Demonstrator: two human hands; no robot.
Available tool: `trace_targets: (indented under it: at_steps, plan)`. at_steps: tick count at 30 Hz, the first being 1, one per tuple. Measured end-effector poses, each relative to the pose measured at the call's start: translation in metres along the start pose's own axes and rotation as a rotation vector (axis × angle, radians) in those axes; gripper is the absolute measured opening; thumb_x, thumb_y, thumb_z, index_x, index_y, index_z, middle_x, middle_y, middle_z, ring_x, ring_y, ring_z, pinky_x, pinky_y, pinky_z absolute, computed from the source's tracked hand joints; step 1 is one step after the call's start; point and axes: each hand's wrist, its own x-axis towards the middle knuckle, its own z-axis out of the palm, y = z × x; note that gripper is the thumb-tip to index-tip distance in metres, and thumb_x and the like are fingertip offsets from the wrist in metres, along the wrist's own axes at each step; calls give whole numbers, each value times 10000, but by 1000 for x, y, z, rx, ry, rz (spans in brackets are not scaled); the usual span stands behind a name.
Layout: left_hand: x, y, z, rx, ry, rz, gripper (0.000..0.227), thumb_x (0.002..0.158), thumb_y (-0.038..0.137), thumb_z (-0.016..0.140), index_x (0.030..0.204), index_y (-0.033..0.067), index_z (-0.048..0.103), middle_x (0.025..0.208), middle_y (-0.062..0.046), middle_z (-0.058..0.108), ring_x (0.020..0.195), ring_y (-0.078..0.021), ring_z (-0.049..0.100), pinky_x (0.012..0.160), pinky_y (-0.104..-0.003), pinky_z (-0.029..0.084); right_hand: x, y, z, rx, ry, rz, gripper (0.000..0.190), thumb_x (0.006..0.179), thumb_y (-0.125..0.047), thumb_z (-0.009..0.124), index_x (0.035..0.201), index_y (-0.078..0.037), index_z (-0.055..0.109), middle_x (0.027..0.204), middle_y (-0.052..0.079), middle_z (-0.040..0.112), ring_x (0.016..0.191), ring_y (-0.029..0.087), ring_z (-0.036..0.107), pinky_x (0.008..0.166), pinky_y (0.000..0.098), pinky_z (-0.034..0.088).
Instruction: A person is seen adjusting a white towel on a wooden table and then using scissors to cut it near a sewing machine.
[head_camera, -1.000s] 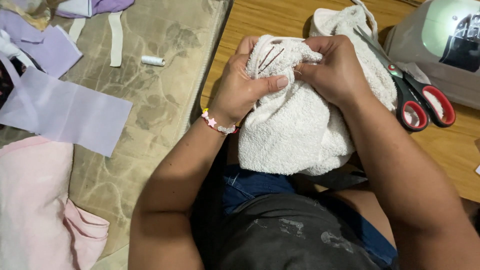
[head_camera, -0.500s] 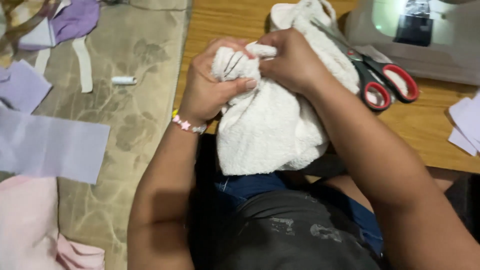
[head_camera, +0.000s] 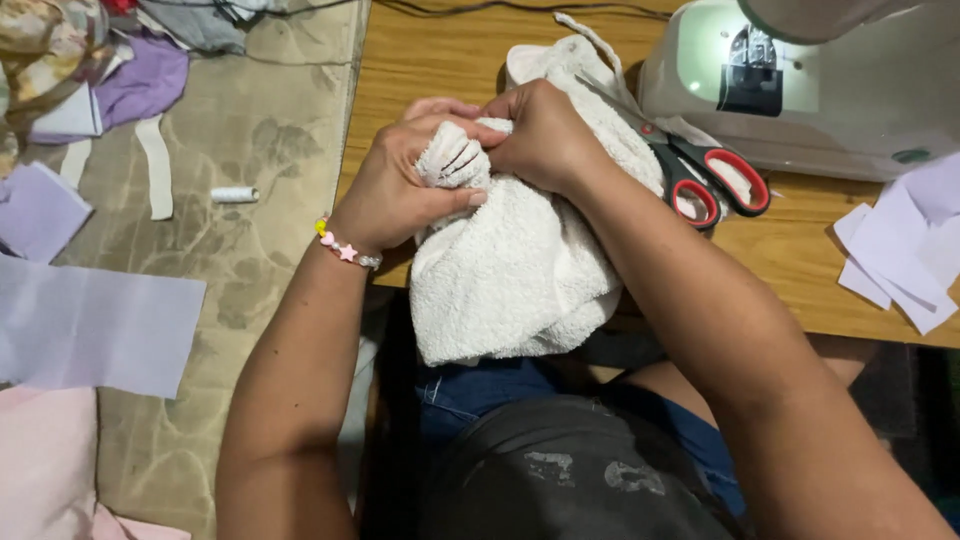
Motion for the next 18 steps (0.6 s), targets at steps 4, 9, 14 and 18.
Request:
trace_targets:
  at_steps: [4,9,14,18]
  plan:
    - [-8,-8,6,-44,72,-64,412,939,180,1064,1307,128,884,1346,-68,844,1481,-279,683,1273,-424,562,3,4,4,6,-30,45,359,815,-127,917,1162,-201,967,1090,-34,932,999,87,820,807,300,608]
    - [-16,-3,20,-79,267,-125,386,911,126,1082,1229,153,865,1380,-88,819,1365,-240,763,1257,-382,576,-38,-3,-21,49,-48,-168,394,962,-282,823,1313,-119,897,1227,22,895,1113,148,815,953,337,596]
    - [-29,-10,32,-174,366,-225,372,956,68,1012,1291,113,857,1425,-84,798,1272,-203,819,1130,-344,681,-155,-28,-91,-421,273,-380,123,1165,97,852,1283,74,882,1261,237,843,1146,392,775,1019,520,600]
    - [-34,-13,41,-430,384,-208,407,1033,44,960,1397,81,782,1322,-43,855,1214,-149,816,1133,-322,673,-197,74,-109,-904,445,-257,158,1189,-121,1029,1331,-75,978,1297,137,862,1118,381,824,914,489,629]
